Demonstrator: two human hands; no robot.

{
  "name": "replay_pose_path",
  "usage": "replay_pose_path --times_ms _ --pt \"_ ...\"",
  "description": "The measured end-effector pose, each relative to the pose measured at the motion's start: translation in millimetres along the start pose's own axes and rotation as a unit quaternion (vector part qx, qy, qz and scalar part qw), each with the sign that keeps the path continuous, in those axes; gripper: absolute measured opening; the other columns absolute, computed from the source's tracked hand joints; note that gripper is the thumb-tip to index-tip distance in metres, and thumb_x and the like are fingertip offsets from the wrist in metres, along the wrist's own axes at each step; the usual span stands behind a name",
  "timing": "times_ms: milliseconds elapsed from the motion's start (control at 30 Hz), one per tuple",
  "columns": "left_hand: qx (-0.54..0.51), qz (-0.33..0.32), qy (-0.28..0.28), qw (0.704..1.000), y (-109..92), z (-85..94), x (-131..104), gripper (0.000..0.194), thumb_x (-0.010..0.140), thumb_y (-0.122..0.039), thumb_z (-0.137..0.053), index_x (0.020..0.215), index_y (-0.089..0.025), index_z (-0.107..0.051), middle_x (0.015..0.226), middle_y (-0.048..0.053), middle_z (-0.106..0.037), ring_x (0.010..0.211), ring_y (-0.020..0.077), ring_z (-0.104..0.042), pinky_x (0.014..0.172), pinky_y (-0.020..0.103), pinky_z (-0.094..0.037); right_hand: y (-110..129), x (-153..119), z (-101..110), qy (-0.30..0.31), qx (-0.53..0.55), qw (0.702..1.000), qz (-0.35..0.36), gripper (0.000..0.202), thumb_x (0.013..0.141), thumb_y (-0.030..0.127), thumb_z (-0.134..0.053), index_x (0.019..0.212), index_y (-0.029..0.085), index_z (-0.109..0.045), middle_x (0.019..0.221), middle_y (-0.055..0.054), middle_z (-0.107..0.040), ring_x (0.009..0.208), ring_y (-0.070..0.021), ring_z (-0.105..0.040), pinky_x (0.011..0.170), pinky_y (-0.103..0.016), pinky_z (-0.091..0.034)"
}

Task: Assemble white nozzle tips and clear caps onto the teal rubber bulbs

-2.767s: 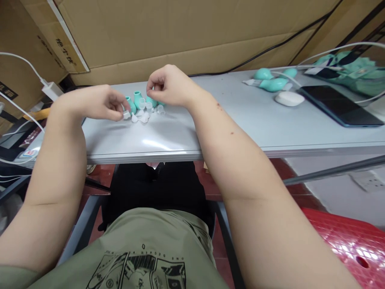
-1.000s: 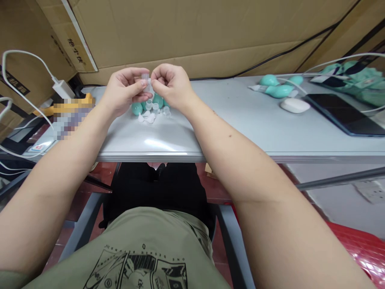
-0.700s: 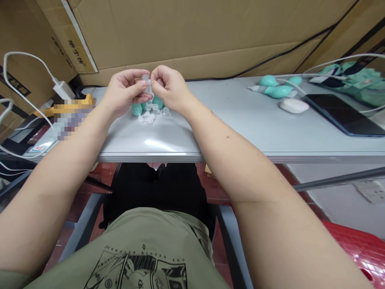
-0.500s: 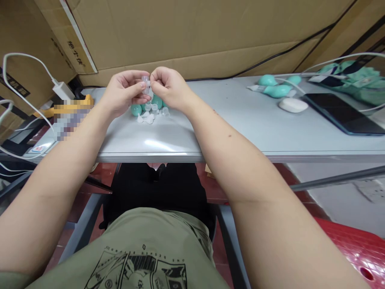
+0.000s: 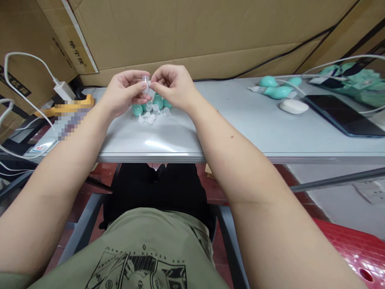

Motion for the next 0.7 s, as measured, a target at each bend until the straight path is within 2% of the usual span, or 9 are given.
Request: replay_pose_path --times_ms 100,200,367,533,700 --pt "0.016 0.01 -0.001 1.0 -1 -0.1 -1 0.022 0.107 -0.024 -0.096 0.128 -0.023 -0.087 0.12 0.008 -0.096 0.096 0.0225 -0.097 0.088 0.028 -0.081 3 -2 2 0.013 -0.016 1.0 -0.001 0.041 0.09 0.06 -0.108 0.088 0.039 -0.072 0.078 -0.005 -0.062 0.097 -0.0379 -0.058 0.083 -0.052 -0.048" --pt "0.027 0.01 0.005 1.0 -4 0.6 -2 0.017 0.105 -0.022 -0.091 0.121 -0.022 -0.089 0.119 0.008 -0.095 0.088 0.0205 -0.094 0.079 0.025 -0.078 7 -4 1 0.022 -0.02 0.999 -0.014 0.042 0.091 0.059 -0.105 0.085 0.037 -0.07 0.08 -0.003 -0.061 0.088 -0.0337 -0.054 0.083 -0.05 -0.048" --pt "0.047 -0.002 0.018 0.999 -5 3.1 -1 0.013 0.1 -0.018 -0.087 0.113 -0.022 -0.089 0.099 0.003 -0.09 0.073 0.0169 -0.087 0.068 0.022 -0.071 8 -5 0 0.046 0.004 0.998 -0.039 0.041 0.093 0.054 -0.104 0.086 0.034 -0.069 0.077 -0.002 -0.057 0.083 -0.0305 -0.051 0.081 -0.048 -0.047" --pt "0.055 -0.009 0.019 0.998 -4 3.3 1 0.015 0.1 -0.016 -0.083 0.112 -0.023 -0.088 0.092 0.001 -0.086 0.069 0.0165 -0.083 0.068 0.024 -0.07 5 -2 1 0.057 0.025 0.997 -0.049 0.035 0.091 0.048 -0.099 0.085 0.033 -0.069 0.078 -0.001 -0.056 0.077 -0.0278 -0.051 0.078 -0.046 -0.046" --pt "0.067 -0.006 0.008 0.998 -5 0.4 0 0.017 0.101 -0.022 -0.086 0.118 -0.023 -0.085 0.101 0.001 -0.086 0.079 0.0177 -0.087 0.076 0.027 -0.074 -2 2 1 0.056 0.062 0.995 -0.053 0.029 0.086 0.039 -0.096 0.084 0.032 -0.069 0.078 0.0 -0.054 0.074 -0.0265 -0.05 0.074 -0.043 -0.043"
Point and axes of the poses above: each hand's wrist, its own x-axis towards the middle knuckle, its own z-axis out of the back of the hand, y = z × x, the point moved 2 cm from there along x, towards the middle knuckle
